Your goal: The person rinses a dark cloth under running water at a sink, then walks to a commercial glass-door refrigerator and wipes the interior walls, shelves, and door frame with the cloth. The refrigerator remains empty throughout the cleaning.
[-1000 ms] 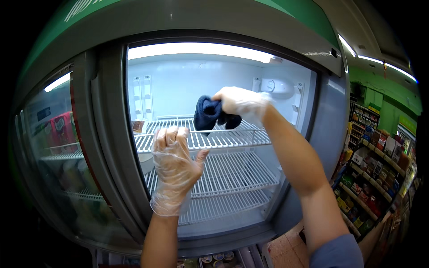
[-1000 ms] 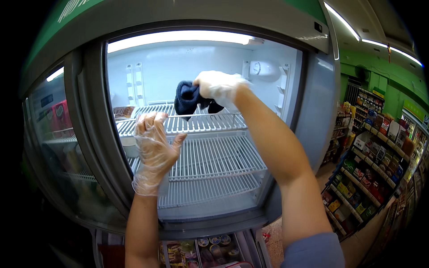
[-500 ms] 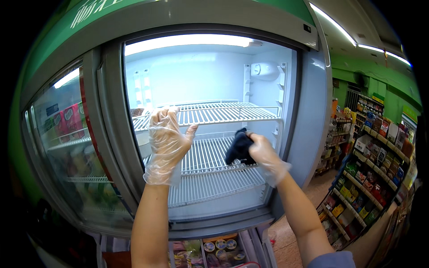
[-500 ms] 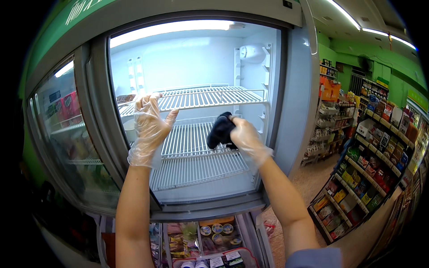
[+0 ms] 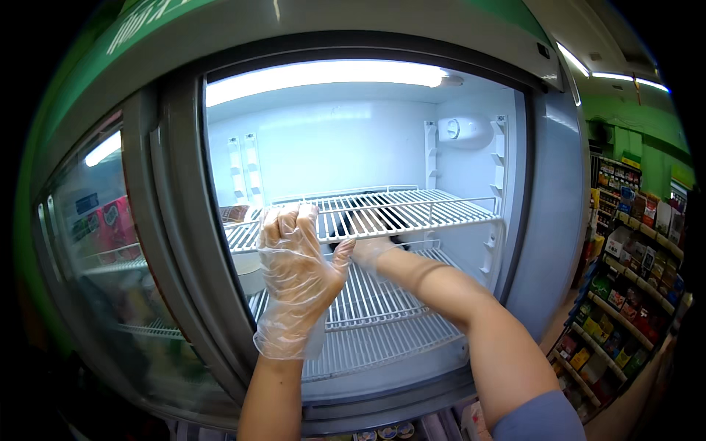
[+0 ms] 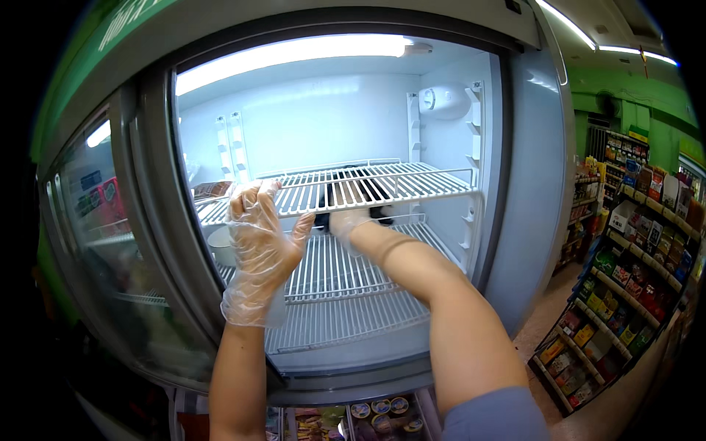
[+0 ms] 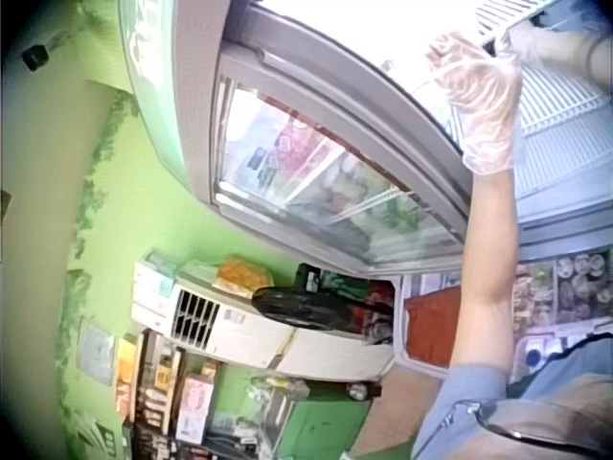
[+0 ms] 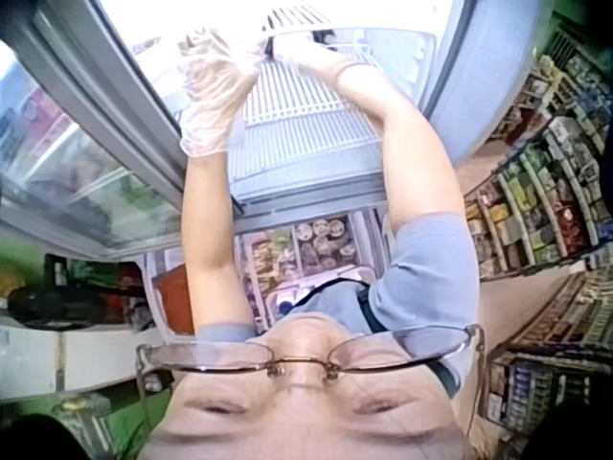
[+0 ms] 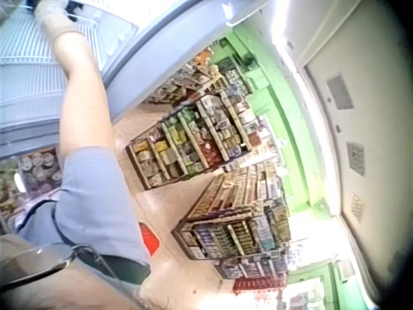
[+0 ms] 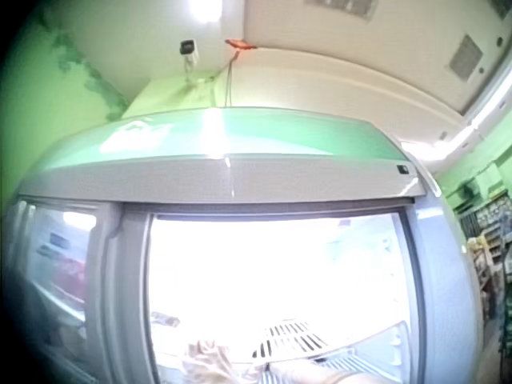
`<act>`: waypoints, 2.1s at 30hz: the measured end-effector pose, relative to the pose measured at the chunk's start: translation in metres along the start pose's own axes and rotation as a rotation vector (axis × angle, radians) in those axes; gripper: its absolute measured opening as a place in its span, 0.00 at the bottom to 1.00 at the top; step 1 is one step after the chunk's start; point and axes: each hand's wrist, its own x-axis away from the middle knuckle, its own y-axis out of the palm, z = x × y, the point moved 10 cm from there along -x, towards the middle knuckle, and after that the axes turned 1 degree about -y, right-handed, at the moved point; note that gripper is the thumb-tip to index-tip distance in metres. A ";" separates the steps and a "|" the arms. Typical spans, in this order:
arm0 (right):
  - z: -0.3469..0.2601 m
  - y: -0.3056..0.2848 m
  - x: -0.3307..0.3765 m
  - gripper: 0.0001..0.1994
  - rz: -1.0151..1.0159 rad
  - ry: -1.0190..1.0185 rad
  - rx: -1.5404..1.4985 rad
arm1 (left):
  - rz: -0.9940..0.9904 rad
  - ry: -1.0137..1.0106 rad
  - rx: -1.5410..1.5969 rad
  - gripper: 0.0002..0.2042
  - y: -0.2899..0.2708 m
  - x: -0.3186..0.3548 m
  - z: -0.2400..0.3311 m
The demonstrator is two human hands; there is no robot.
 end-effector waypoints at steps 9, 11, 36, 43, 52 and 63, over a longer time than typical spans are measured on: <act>-0.063 -0.007 -0.017 0.27 0.103 -0.266 -0.143 | 0.038 -0.004 -0.007 0.27 -0.005 -0.004 0.003; -0.054 -0.010 -0.013 0.27 0.092 -0.260 -0.156 | 0.042 -0.007 0.024 0.27 0.010 -0.003 0.008; 0.060 0.027 -0.008 0.25 -0.053 0.208 -0.130 | 0.016 -0.012 0.034 0.30 0.002 -0.004 0.004; -0.016 -0.012 -0.006 0.22 0.065 -0.042 -0.198 | 0.047 -0.011 0.025 0.28 0.003 -0.001 0.005; -0.016 -0.081 0.054 0.20 0.024 -0.079 -0.513 | 0.046 0.034 -0.010 0.28 0.001 -0.003 0.004; 0.100 -0.020 0.094 0.16 -0.316 0.244 0.065 | 0.001 -0.008 -0.030 0.31 0.005 0.002 -0.005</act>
